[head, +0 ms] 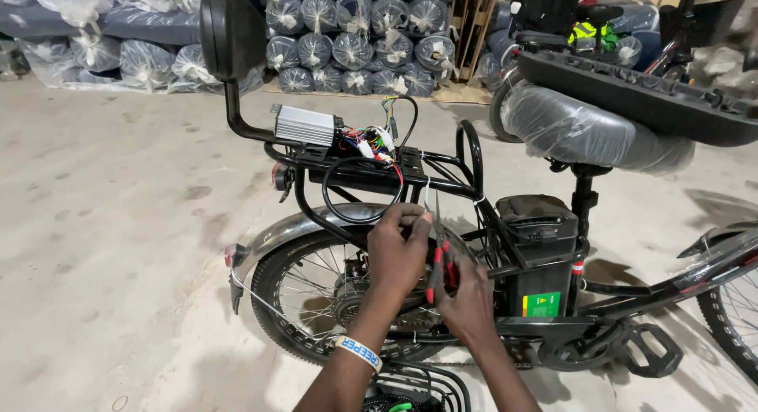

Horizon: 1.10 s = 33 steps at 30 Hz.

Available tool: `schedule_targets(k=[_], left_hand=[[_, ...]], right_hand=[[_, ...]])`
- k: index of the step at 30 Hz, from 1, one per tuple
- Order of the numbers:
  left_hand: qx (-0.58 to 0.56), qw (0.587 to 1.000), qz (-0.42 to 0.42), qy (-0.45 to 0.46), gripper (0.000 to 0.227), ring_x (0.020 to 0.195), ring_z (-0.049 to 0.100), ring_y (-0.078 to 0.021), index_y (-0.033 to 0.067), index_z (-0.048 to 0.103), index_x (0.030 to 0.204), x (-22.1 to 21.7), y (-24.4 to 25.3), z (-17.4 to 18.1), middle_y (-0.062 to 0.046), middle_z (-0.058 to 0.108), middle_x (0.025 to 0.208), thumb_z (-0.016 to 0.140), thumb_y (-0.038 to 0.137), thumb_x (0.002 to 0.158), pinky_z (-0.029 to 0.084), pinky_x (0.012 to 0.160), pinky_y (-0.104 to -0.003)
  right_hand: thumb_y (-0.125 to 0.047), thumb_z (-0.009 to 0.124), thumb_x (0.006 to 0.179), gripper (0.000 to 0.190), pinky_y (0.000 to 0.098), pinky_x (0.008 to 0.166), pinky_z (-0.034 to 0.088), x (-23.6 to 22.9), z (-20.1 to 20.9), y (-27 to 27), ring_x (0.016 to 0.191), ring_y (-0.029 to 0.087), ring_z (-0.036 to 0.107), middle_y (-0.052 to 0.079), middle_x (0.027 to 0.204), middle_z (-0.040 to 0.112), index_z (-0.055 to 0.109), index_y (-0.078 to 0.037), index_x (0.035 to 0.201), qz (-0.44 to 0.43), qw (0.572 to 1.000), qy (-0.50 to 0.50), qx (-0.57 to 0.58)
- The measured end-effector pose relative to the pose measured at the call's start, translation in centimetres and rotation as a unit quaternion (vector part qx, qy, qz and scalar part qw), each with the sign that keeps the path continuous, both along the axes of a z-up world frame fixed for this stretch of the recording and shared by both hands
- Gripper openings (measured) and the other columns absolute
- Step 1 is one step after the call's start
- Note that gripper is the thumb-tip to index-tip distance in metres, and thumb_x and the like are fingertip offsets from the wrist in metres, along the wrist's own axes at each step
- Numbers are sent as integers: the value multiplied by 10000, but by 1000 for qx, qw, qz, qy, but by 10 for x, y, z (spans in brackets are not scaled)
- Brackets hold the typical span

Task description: The person organizes and secures wires on the rear rack of an electric bicycle using zip ties and pliers. They then place a black plastic cover over the components on the rack.

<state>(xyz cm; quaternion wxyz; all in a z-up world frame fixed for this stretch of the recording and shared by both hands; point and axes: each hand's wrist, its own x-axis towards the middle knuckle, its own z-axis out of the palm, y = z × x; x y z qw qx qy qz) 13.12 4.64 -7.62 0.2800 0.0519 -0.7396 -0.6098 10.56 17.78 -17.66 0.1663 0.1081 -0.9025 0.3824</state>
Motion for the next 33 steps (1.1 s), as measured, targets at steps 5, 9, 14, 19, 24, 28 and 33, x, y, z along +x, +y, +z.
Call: schedule_targets(k=[5,9,14,19,24,28,33], left_hand=[[22,999,6,48,59,681,615,-111,136,702,839,-15,2,-10,5,681,730,668,152,794,492,637,-272],[102,992,-24,63,117,624,561,-78,111,734,871,-20,1,-12,11,643,681,682,158,777,464,591,-238],[145,986,-76,41,119,709,626,-107,92,729,913,-8,-2,0,-23,668,767,707,116,799,563,682,-248],[108,990,-67,63,158,745,645,-98,100,732,933,-8,-3,-6,-18,690,777,710,160,789,558,726,-244],[119,989,-73,53,136,689,588,-88,91,734,927,-7,-3,-5,-1,649,745,705,133,801,513,642,-235],[118,988,-71,69,131,676,596,-88,86,732,917,-8,-1,-6,-6,658,726,703,105,790,518,637,-240],[82,994,-59,42,129,684,612,-94,111,729,920,-2,-1,0,0,684,749,674,124,804,524,642,-251]], right_hand=[[-298,593,806,422,491,815,433,-1,-15,-23,984,383,517,194,996,608,497,-74,1150,-19,996,75,-40],[-230,612,779,440,500,817,404,-7,-41,-30,936,420,531,190,996,595,543,-20,1160,-80,989,109,-62],[-239,622,790,498,480,855,446,-1,-36,-40,993,405,580,196,1064,598,544,-12,1226,-82,985,115,-98],[-199,680,812,426,432,797,502,7,-25,-47,901,301,607,154,1030,565,563,3,1168,-71,985,78,-137],[-104,621,835,391,408,859,486,9,-33,-51,1012,329,611,207,1096,618,591,33,1200,-92,977,80,-177],[-134,619,858,416,431,891,515,9,-18,-54,1026,357,620,227,1124,604,568,59,1223,-74,975,97,-188],[-177,574,848,396,471,802,497,2,7,-60,933,389,628,218,1031,608,611,-43,1218,-90,970,116,-192]])
